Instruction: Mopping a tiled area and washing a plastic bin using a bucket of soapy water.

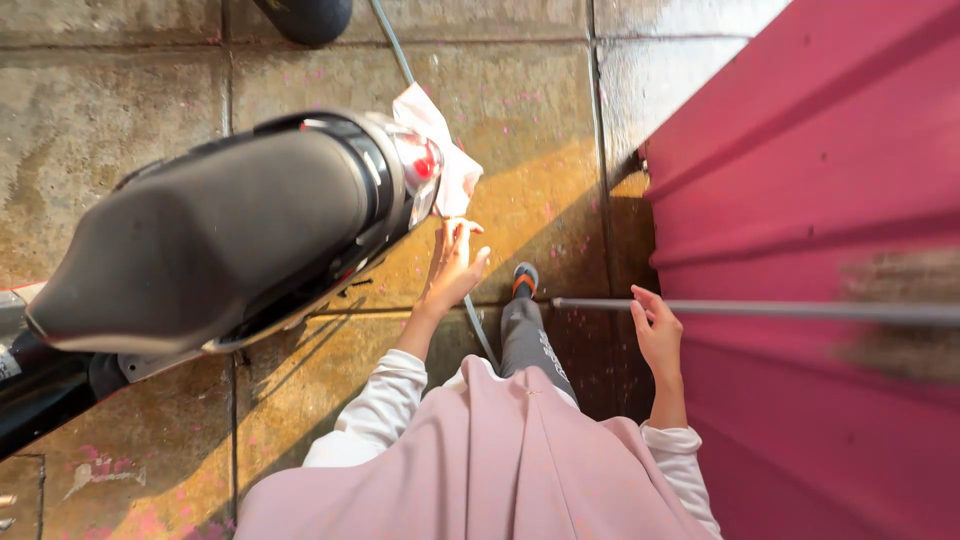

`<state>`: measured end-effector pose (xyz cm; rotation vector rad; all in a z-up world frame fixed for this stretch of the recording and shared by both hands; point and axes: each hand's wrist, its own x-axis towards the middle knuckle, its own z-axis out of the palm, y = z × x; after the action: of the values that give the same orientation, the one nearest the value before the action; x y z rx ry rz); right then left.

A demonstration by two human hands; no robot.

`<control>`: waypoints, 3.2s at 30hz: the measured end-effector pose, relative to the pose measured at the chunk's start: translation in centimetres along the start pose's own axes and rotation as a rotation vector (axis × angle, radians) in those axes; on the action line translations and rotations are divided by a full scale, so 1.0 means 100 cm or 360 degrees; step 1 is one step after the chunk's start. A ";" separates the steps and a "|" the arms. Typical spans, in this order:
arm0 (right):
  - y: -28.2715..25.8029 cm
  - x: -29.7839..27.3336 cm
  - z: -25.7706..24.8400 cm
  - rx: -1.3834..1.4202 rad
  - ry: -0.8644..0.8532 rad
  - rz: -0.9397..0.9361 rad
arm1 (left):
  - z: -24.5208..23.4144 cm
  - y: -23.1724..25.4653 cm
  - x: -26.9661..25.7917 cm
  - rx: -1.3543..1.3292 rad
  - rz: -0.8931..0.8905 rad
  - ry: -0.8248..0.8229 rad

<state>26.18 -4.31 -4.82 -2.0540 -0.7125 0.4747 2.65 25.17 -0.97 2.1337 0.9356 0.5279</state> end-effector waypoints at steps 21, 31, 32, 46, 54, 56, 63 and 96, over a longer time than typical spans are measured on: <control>-0.081 0.496 0.057 0.0094 -0.0854 -0.0091 | 0.036 -0.094 0.323 0.0060 -0.0350 0.0564; -0.059 0.712 0.102 -0.0243 -0.0867 -0.0045 | -0.001 -0.173 0.531 0.0219 -0.0283 0.0764; -0.060 0.731 0.106 -0.0265 -0.0823 -0.0011 | -0.008 -0.175 0.550 0.0249 -0.0292 0.0773; -0.124 1.050 0.338 -0.0397 -0.1265 0.0193 | -0.127 -0.299 0.629 0.0139 -0.0901 0.0987; -0.323 1.181 0.641 -0.0639 -0.1499 -0.0710 | -0.213 -0.348 0.581 0.0289 -0.1627 0.1316; -0.406 1.153 0.716 -0.0732 -0.1620 -0.0837 | -0.231 -0.345 0.573 0.0148 -0.1953 0.1428; -0.606 0.981 0.941 -0.0054 -0.2510 -0.0919 | -0.294 -0.427 0.521 -0.0211 -0.2271 0.1617; -1.081 0.796 1.609 -0.0553 -0.2119 -0.1200 | -0.988 -0.902 0.463 -0.0297 -0.2200 0.1756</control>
<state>-38.11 195.17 -4.95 -1.3274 -2.3362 1.3088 -68.39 147.62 -2.39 0.4755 2.4291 0.9203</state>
